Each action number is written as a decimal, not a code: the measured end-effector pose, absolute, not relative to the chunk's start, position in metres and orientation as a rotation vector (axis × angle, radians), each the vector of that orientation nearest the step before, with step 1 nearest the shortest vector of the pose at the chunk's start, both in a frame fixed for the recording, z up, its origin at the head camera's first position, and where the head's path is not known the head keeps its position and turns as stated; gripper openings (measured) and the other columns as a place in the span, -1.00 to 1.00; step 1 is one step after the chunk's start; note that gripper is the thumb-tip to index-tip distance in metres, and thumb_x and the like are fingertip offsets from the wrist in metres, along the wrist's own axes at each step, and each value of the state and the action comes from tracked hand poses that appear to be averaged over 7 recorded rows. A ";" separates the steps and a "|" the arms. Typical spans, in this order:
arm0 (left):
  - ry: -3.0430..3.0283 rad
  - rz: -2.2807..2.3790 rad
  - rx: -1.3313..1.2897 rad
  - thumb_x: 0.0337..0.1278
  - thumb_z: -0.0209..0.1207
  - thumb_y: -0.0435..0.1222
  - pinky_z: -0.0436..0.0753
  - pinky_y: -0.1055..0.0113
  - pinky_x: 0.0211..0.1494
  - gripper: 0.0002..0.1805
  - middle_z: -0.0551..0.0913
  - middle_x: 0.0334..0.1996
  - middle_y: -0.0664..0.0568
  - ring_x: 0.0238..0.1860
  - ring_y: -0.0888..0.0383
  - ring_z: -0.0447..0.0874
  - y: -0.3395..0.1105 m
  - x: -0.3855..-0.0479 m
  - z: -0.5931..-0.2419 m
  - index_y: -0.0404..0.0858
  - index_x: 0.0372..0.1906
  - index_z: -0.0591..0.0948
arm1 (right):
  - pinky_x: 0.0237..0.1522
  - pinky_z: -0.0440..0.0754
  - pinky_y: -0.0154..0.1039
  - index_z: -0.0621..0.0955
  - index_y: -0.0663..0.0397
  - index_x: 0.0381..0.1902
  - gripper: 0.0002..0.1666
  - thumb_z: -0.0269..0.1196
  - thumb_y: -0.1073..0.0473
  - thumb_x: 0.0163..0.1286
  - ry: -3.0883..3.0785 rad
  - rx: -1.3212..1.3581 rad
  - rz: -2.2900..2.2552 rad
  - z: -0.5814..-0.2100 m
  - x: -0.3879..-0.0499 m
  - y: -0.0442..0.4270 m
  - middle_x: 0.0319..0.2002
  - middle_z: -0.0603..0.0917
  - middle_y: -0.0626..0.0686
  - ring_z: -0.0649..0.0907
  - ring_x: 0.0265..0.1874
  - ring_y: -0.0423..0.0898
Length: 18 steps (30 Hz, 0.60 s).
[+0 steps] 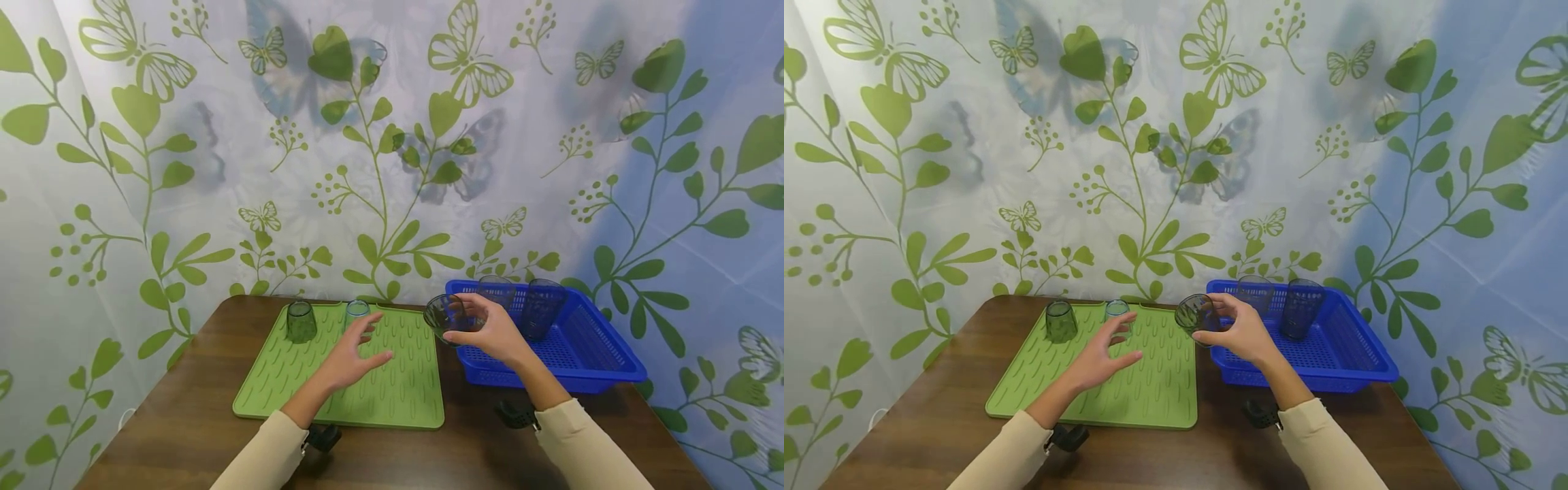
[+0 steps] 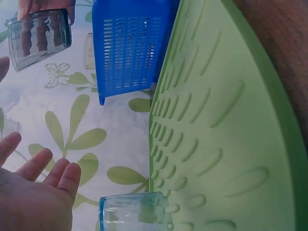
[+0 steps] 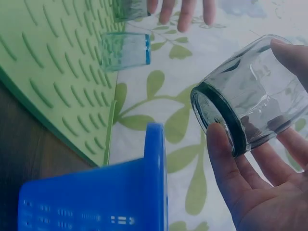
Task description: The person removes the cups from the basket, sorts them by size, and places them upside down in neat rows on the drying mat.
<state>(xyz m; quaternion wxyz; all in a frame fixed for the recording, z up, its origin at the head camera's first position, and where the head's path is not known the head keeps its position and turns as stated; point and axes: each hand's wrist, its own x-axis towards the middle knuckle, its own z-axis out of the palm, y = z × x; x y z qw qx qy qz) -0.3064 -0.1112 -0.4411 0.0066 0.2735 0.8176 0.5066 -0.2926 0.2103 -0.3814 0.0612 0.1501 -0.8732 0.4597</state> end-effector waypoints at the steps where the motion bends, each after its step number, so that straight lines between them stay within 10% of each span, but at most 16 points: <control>1: 2.552 1.586 0.853 0.29 0.35 -0.01 0.39 -0.04 0.54 -0.12 0.26 0.53 -0.02 0.51 -0.08 0.32 -0.111 -0.308 -0.440 0.01 0.61 0.20 | 0.10 0.70 0.10 0.46 -0.18 0.45 -0.06 0.57 -0.13 0.15 -2.644 0.454 1.382 -0.381 -0.294 0.208 0.28 0.62 0.05 0.57 0.31 0.18; 18: 2.489 1.646 0.842 0.26 0.39 -0.10 0.45 -0.06 0.49 -0.13 0.35 0.46 -0.08 0.43 -0.13 0.42 -0.086 -0.311 -0.422 -0.03 0.59 0.23 | 0.09 0.70 0.08 0.51 -0.09 0.41 -0.06 0.59 -0.14 0.10 -2.713 0.570 1.347 -0.385 -0.305 0.189 0.30 0.61 0.10 0.62 0.23 0.15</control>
